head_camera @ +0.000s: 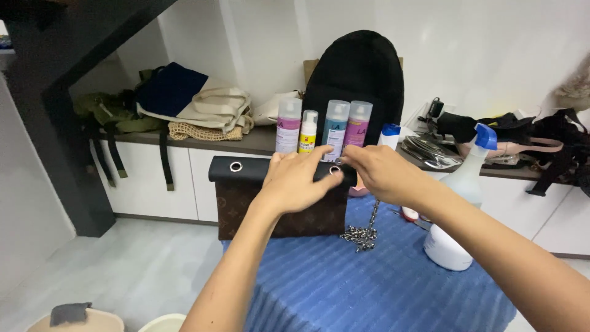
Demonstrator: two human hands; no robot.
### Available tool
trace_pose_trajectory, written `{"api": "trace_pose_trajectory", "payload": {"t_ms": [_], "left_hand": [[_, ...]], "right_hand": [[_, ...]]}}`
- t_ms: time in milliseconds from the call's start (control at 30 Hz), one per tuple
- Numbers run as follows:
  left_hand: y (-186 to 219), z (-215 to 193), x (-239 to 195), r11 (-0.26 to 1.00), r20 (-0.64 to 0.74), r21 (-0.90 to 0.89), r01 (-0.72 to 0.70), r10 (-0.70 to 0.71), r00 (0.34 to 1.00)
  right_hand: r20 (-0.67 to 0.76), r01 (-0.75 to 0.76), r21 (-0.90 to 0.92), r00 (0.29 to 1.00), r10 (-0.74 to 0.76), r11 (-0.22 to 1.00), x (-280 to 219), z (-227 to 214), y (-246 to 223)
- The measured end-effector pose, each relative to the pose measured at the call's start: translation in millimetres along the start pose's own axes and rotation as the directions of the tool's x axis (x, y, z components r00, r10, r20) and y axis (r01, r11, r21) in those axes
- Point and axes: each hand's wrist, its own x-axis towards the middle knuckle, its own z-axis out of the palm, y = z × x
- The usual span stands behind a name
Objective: Cleaning a leather purse with a cloth and attaching a metal chain strap.
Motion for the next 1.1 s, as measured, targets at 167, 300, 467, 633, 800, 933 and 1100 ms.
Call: {"api": "trace_pose_trajectory", "payload": {"t_ms": [167,300,467,633,800,933,1100], "left_hand": [[-13,18,4,0.983,-0.023,0.177,-0.052,0.057,0.998],[-20,27,10,0.975,-0.083,0.212,-0.062,0.081,0.993],[-25,32,16,0.967,-0.081,0.246,-0.067,0.09,0.993],[-33,42,20,0.955,-0.114,0.286,-0.076,0.113,0.987],[-34,50,24,0.952,-0.136,0.298,-0.075,0.12,0.983],[-37,54,31,0.942,-0.16,0.329,-0.062,0.12,0.98],[-37,54,35,0.929,-0.163,0.363,-0.064,0.131,0.978]], "right_hand": [[0.081,-0.018,-0.052,0.996,0.022,0.998,-2,-2,-16],[0.15,0.065,-0.322,0.988,-0.017,0.945,-1,-4,-17],[0.2,0.181,-0.49,0.976,-0.092,0.853,1,-4,-12],[0.253,0.221,-0.494,0.962,-0.104,0.841,1,-4,-9],[0.211,0.174,-0.481,0.974,-0.079,0.859,-4,3,-7],[0.186,0.144,-0.433,0.98,-0.068,0.89,-6,14,2],[0.167,0.105,-0.449,0.985,-0.031,0.887,-5,19,8]]}}
